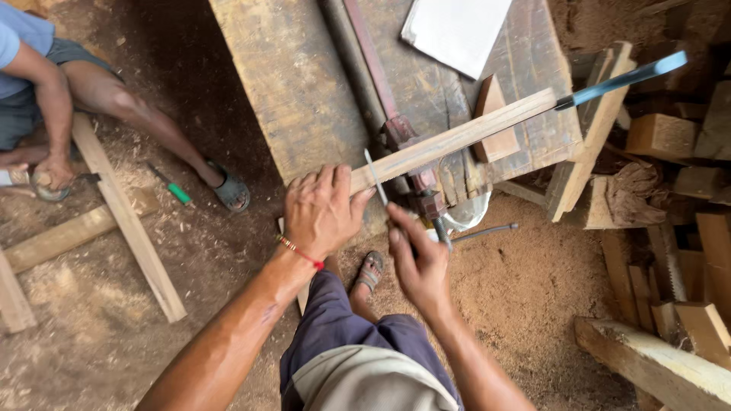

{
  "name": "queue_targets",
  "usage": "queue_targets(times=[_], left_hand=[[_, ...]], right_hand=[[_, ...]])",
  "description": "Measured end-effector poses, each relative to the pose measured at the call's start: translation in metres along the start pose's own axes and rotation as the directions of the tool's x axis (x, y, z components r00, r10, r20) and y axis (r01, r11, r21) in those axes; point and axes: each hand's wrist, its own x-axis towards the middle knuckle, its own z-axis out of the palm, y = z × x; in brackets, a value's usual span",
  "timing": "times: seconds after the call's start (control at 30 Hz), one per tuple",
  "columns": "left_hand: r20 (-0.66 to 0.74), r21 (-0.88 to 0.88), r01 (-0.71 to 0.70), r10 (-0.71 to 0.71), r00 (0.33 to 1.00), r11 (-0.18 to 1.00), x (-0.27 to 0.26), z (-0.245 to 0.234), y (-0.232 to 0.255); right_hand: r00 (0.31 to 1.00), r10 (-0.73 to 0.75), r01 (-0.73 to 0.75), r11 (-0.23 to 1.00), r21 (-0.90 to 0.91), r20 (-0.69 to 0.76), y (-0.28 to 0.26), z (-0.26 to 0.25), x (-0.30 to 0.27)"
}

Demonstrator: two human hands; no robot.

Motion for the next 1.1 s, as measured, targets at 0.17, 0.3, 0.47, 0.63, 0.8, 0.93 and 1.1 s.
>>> queue_targets(times=[0.17,0.3,0.47,0.63,0.8,0.93,1.1], left_hand=[[-0.163,0.004,-0.054,0.054,0.985,0.999,-0.006,0.004,0.004],[-0.13,-0.012,-0.036,0.034,0.991,0.999,-0.004,0.006,0.003],[-0.124,-0.027,-0.032,0.028,0.992,0.999,-0.005,0.005,0.004],[-0.141,-0.021,-0.045,0.041,0.989,0.999,0.0,0.005,0.002],[-0.17,-0.01,-0.077,0.075,0.983,0.997,-0.004,0.006,0.006],[-0.177,0.034,-0.06,0.065,0.982,0.998,-0.001,0.004,-0.001],[-0.116,-0.003,-0.06,0.059,0.992,0.998,-0.002,0.012,0.002]], right_hand=[[0.951,0.307,-0.308,0.951,0.018,0.035,-0.007,-0.008,-0.002],[0.998,0.062,-0.063,0.994,0.085,0.018,-0.006,-0.005,-0.002],[0.97,0.236,-0.241,0.967,0.085,0.063,0.004,-0.003,0.008],[0.998,0.042,-0.043,0.999,0.014,0.035,0.007,-0.003,0.01],[0.993,0.113,-0.114,0.993,0.037,0.037,0.003,-0.012,-0.002],[0.998,0.048,-0.05,0.997,0.057,0.038,0.004,0.001,0.014],[0.982,0.184,-0.186,0.982,0.036,0.051,0.004,-0.012,-0.003]])
